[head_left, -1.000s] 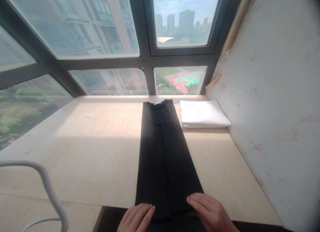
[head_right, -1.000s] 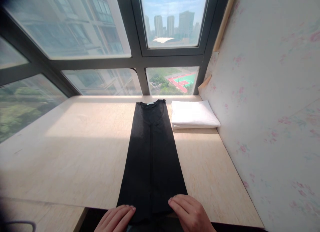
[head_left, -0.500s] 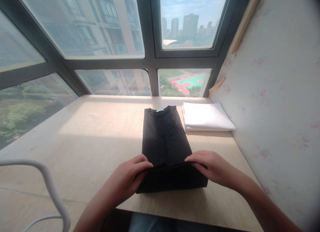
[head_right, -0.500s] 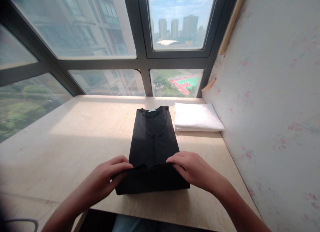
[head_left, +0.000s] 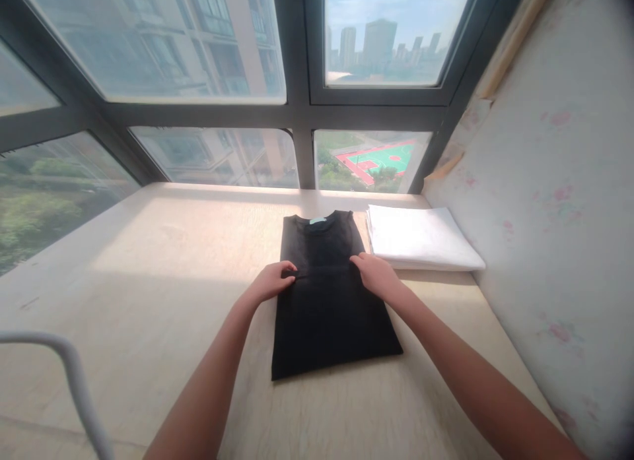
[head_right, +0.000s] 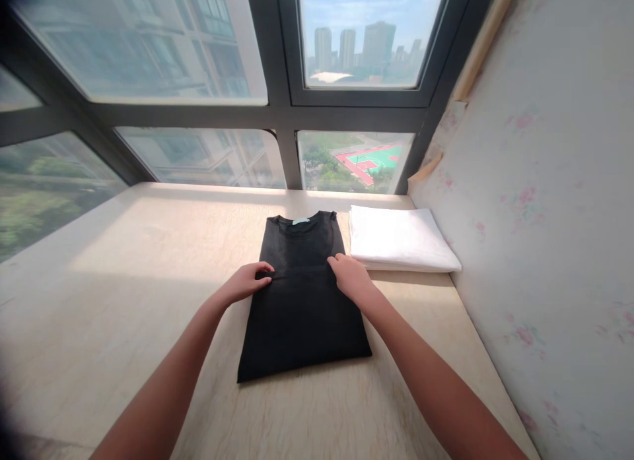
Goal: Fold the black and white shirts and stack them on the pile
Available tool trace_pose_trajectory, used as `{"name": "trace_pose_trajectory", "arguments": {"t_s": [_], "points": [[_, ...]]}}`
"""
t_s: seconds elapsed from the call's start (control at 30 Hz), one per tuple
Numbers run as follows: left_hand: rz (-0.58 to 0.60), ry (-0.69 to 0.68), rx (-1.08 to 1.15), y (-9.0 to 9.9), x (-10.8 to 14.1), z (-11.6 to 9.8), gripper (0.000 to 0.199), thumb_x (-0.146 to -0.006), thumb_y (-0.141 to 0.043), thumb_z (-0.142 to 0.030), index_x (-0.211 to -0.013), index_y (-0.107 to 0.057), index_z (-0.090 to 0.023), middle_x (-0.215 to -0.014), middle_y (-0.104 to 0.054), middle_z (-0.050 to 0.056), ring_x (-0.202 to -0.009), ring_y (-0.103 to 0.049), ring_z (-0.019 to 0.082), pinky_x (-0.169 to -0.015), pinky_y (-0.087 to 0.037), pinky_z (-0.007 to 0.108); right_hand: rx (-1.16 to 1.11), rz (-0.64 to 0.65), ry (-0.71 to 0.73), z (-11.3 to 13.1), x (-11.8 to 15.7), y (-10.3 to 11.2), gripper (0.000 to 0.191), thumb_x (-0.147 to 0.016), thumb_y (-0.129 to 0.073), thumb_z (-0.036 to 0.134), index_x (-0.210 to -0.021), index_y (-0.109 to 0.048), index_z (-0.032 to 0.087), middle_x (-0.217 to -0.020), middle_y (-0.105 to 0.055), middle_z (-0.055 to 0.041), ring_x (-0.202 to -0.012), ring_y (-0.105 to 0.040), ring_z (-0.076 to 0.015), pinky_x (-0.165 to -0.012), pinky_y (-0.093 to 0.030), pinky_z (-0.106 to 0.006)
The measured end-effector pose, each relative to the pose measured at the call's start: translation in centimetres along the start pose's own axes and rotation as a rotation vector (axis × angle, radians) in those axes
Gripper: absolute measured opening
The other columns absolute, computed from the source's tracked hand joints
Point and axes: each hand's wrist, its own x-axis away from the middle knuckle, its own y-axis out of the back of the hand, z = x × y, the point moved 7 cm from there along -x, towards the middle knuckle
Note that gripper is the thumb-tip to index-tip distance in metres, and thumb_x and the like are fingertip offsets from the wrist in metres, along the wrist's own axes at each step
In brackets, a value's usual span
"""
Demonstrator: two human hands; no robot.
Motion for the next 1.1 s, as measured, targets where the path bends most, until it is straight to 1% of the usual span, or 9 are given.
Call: {"name": "trace_pose_trajectory", "arguments": {"t_s": [0.07, 0.17, 0.33, 0.5, 0.6, 0.7, 0.87, 0.97, 1.1], "points": [[0.020, 0.010, -0.022, 0.0, -0.1, -0.1, 0.026, -0.078, -0.052, -0.028, -0.098, -0.066, -0.019, -0.106, -0.071, 0.007, -0.101, -0.064, 0.024, -0.089, -0.048, 0.035, 0.023, -0.024, -0.012, -0.1, 0.0, 0.0, 0.043, -0.094, -0.034, 0.004, -0.127, -0.057, 0.018, -0.110, -0.063, -0.0113, -0.099, -0.061, -0.0205, -0.079, -0.044, -0.029], [0.071, 0.021, -0.068, 0.0, -0.8, -0.7, 0.023, -0.073, -0.056, -0.028, -0.092, -0.066, -0.019, -0.098, -0.071, 0.007, -0.092, -0.064, 0.024, -0.080, -0.048, 0.033, 0.058, -0.026, -0.019, 0.3, -0.2, 0.3, 0.042, -0.091, -0.040, 0.007, -0.128, -0.056, 0.018, -0.111, -0.062, -0.0118, -0.102, -0.060, -0.0229, -0.081, -0.043, -0.031], [0.171, 0.002, -0.102, -0.5, -3.5, -2.7, 0.036, -0.072, -0.065, -0.044, -0.097, -0.068, -0.018, -0.093, -0.070, 0.007, -0.084, -0.063, 0.022, -0.072, -0.046, 0.030, 0.043, 0.053, 0.002, 1.8, -2.0, 0.3, 0.035, -0.090, -0.046, 0.018, -0.123, -0.058, 0.017, -0.111, -0.064, -0.0127, -0.102, -0.062, -0.0274, -0.081, -0.045, -0.035], [0.262, -0.038, -0.059, -1.7, -5.5, -4.5, 0.042, -0.070, -0.069, -0.051, -0.095, -0.069, -0.018, -0.091, -0.071, 0.006, -0.083, -0.064, 0.021, -0.071, -0.047, 0.029, -0.005, 0.145, 0.001, 2.1, -3.7, 0.2, 0.035, -0.086, -0.054, 0.023, -0.119, -0.059, 0.015, -0.114, -0.066, -0.0142, -0.096, -0.065, -0.0263, -0.074, -0.046, -0.031], [0.288, -0.068, -0.032, -2.3, -5.7, -5.0, 0.044, -0.069, -0.071, -0.051, -0.096, -0.070, -0.016, -0.095, -0.072, 0.008, -0.086, -0.065, 0.023, -0.073, -0.048, 0.031, -0.045, 0.208, 0.029, 2.1, -4.0, 0.5, 0.037, -0.085, -0.058, 0.029, -0.118, -0.062, 0.014, -0.107, -0.070, -0.0138, -0.093, -0.067, -0.0260, -0.071, -0.046, -0.030], [0.322, -0.106, -0.004, -2.8, -5.5, -5.3, 0.039, -0.071, -0.069, -0.047, -0.094, -0.071, -0.015, -0.094, -0.072, 0.008, -0.086, -0.065, 0.024, -0.075, -0.048, 0.032, -0.095, 0.259, 0.084, 2.4, -4.0, 0.9, 0.033, -0.084, -0.060, 0.030, -0.112, -0.068, 0.015, -0.102, -0.072, -0.0115, -0.090, -0.067, -0.0240, -0.068, -0.045, -0.027], [0.294, -0.168, 0.030, -2.9, -5.6, -5.5, 0.040, -0.073, -0.069, -0.039, -0.105, -0.069, -0.016, -0.108, -0.071, 0.009, -0.102, -0.064, 0.025, -0.087, -0.049, 0.033, -0.179, 0.290, 0.166, 2.6, -4.6, 0.7, 0.032, -0.082, -0.061, 0.030, -0.110, -0.072, 0.017, -0.104, -0.073, -0.0087, -0.088, -0.067, -0.0220, -0.065, -0.043, -0.025], [0.277, -0.194, 0.028, -2.8, -5.6, -5.8, 0.036, -0.074, -0.069, -0.038, -0.103, -0.068, -0.017, -0.106, -0.072, 0.008, -0.100, -0.065, 0.024, -0.087, -0.050, 0.033, -0.237, 0.302, 0.221, 2.8, -4.9, 0.3, 0.034, -0.080, -0.065, 0.030, -0.111, -0.072, 0.018, -0.105, -0.073, -0.0078, -0.088, -0.067, -0.0208, -0.065, -0.043, -0.023], [0.218, -0.220, -0.013, -2.3, -4.9, -6.4, 0.028, -0.077, -0.064, -0.030, -0.103, -0.068, -0.021, -0.107, -0.072, 0.005, -0.101, -0.066, 0.021, -0.088, -0.050, 0.031, -0.308, 0.266, 0.289, 2.8, -5.0, 0.2, 0.034, -0.082, -0.060, 0.023, -0.115, -0.071, 0.019, -0.110, -0.073, -0.0051, -0.095, -0.066, -0.0194, -0.073, -0.045, -0.021]]}}
